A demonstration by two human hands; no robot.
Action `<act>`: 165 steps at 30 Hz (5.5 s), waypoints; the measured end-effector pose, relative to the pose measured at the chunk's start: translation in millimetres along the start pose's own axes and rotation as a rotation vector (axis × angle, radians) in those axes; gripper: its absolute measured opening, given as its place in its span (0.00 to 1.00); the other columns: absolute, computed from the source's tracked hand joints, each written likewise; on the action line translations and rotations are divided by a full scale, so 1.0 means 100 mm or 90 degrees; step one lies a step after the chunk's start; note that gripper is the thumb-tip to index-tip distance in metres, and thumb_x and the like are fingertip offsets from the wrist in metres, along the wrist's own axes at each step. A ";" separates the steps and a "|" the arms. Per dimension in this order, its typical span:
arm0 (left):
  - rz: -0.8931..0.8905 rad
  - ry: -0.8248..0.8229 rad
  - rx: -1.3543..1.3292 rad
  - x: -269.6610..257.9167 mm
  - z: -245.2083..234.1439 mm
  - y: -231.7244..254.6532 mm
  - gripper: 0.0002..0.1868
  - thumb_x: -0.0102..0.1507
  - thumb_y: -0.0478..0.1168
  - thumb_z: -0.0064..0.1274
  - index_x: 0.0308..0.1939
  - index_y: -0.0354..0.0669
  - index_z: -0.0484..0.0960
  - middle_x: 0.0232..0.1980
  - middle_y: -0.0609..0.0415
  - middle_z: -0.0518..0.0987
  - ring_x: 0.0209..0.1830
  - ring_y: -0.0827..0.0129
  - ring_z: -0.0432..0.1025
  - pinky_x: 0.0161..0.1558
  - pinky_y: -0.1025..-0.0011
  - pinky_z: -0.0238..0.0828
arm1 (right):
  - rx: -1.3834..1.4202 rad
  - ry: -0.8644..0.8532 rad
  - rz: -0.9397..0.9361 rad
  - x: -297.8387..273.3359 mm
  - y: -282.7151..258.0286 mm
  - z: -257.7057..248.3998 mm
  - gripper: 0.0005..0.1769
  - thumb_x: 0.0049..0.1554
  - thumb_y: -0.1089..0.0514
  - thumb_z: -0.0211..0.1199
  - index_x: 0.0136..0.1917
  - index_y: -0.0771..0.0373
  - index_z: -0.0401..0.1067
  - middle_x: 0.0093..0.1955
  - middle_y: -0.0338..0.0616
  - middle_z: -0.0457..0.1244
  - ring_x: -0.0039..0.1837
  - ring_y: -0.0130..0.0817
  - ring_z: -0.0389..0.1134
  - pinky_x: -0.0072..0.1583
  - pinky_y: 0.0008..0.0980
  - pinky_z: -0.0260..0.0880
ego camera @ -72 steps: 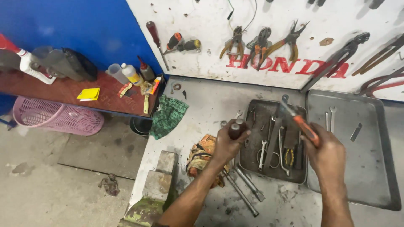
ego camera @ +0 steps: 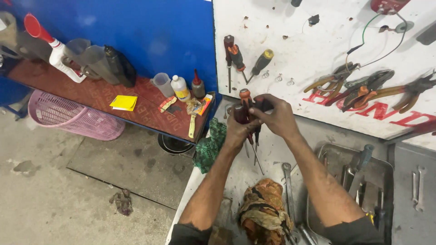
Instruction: The person organizes various tools, including wrenches, pliers, and screwdrivers, from a metal tray onto a wall-mounted rack. After arranging the tools, the person uses a cloth to wipe the workbench surface clean.
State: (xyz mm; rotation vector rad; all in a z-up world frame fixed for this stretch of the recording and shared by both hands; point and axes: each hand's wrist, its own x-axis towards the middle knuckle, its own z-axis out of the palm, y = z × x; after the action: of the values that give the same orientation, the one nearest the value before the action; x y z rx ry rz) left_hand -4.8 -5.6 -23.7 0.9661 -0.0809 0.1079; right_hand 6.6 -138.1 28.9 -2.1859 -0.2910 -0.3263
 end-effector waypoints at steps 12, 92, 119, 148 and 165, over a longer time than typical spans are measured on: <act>-0.107 0.076 0.005 -0.10 -0.11 0.09 0.18 0.60 0.36 0.63 0.47 0.41 0.69 0.38 0.41 0.83 0.16 0.68 0.74 0.10 0.74 0.70 | 0.037 0.241 -0.031 0.08 -0.49 -0.60 0.16 0.57 0.63 0.72 0.58 0.62 0.73 0.47 0.59 0.68 0.44 0.50 0.72 0.44 0.39 0.74; -0.247 0.102 0.068 -0.38 -0.13 -0.10 0.17 0.65 0.39 0.54 0.54 0.33 0.74 0.37 0.41 0.82 0.26 0.62 0.78 0.16 0.81 0.66 | -0.143 0.243 -0.169 0.70 -0.03 -0.73 0.26 0.50 0.63 0.77 0.60 0.61 0.73 0.48 0.53 0.68 0.52 0.56 0.71 0.51 0.46 0.75; -0.277 0.073 -0.104 -0.36 0.57 0.43 0.17 0.63 0.43 0.59 0.52 0.35 0.78 0.23 0.48 0.73 0.12 0.68 0.67 0.35 0.62 0.80 | 0.162 -0.148 0.179 -0.34 -0.15 -0.51 0.30 0.51 0.66 0.67 0.67 0.68 0.66 0.53 0.66 0.68 0.51 0.61 0.72 0.51 0.52 0.75; -0.143 0.104 0.139 -0.34 0.27 -0.02 0.17 0.68 0.39 0.46 0.60 0.40 0.67 0.45 0.45 0.77 0.42 0.63 0.76 0.32 0.74 0.71 | -0.136 0.319 -0.057 0.54 0.19 -0.84 0.23 0.48 0.62 0.79 0.53 0.66 0.70 0.45 0.57 0.70 0.44 0.49 0.73 0.42 0.41 0.75; 0.030 -0.184 0.285 -1.45 1.05 -0.49 0.28 0.63 0.45 0.57 0.66 0.40 0.72 0.51 0.34 0.77 0.53 0.41 0.75 0.50 0.53 0.77 | 0.098 0.150 0.158 -1.94 0.17 -1.02 0.16 0.57 0.58 0.67 0.57 0.68 0.74 0.47 0.62 0.69 0.49 0.57 0.73 0.42 0.51 0.76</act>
State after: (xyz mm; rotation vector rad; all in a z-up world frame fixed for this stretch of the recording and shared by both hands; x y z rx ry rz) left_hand -144.5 -127.7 -20.7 1.4230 -0.3577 0.0276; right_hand -183.0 -248.3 10.1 -1.9816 0.0835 -0.4040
